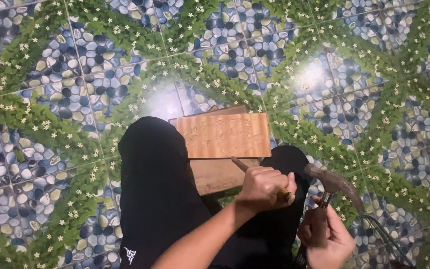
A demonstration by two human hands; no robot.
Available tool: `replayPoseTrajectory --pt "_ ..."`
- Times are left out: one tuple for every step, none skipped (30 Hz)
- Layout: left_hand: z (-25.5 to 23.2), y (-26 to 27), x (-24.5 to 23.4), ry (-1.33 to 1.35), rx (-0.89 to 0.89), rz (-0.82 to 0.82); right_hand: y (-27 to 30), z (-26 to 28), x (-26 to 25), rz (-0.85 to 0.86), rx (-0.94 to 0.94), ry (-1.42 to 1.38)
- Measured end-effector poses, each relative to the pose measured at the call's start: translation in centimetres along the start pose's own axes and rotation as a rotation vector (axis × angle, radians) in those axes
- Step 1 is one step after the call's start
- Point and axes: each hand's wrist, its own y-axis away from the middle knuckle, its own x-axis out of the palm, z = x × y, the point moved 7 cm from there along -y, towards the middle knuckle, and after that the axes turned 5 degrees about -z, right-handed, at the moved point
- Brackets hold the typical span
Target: Using a hammer and chisel to carve or mark a wooden board while sitting on the floor.
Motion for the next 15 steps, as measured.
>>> replayPoseTrajectory --pt "0.1 0.2 0.1 0.0 0.0 0.001 -0.1 -0.3 -0.2 0.0 0.0 0.0" --pt "0.1 0.4 0.2 0.0 0.007 0.005 -0.1 -0.6 -0.4 0.012 -0.001 -0.024" --pt "0.1 0.6 0.3 0.0 0.014 0.009 -0.1 -0.9 -0.5 0.024 -0.003 -0.048" --pt "0.1 0.6 0.2 0.0 0.014 0.009 0.2 -0.7 -0.4 0.024 -0.003 -0.049" --pt "0.1 0.6 0.2 0.003 0.015 0.018 0.4 -0.4 -0.4 0.0 -0.016 -0.004" --pt "0.1 0.6 0.2 0.008 0.016 0.028 0.7 -0.1 -0.6 -0.026 -0.028 0.041" --pt "0.1 0.4 0.1 0.008 0.015 0.029 0.7 -0.8 -0.9 -0.026 -0.026 0.042" --pt "0.1 0.2 -0.1 0.027 -0.002 0.021 0.7 -1.3 -1.5 -0.061 -0.061 0.063" --pt "0.1 0.0 -0.3 0.046 -0.018 0.013 0.7 -1.7 -2.1 -0.096 -0.096 0.083" --pt "0.2 -0.2 -0.4 0.046 -0.021 0.013 1.0 -1.2 -2.1 -0.096 -0.094 0.085" --pt "0.3 -0.4 -0.5 0.095 -0.052 0.038 1.4 -0.8 -2.0 -0.098 -0.073 0.103" --pt "0.6 -0.7 -0.5 0.143 -0.082 0.062 1.7 -0.4 -1.9 -0.099 -0.053 0.118" --pt "1.0 -0.3 -0.7 0.14 -0.083 0.061 2.2 0.2 -2.1 -0.096 -0.052 0.118" --pt "1.4 0.2 -0.3 0.218 -0.112 0.132 2.7 0.4 -2.3 -0.098 0.002 0.192" --pt "1.8 0.7 0.0 0.296 -0.14 0.204 3.2 0.6 -2.6 -0.098 0.056 0.266"
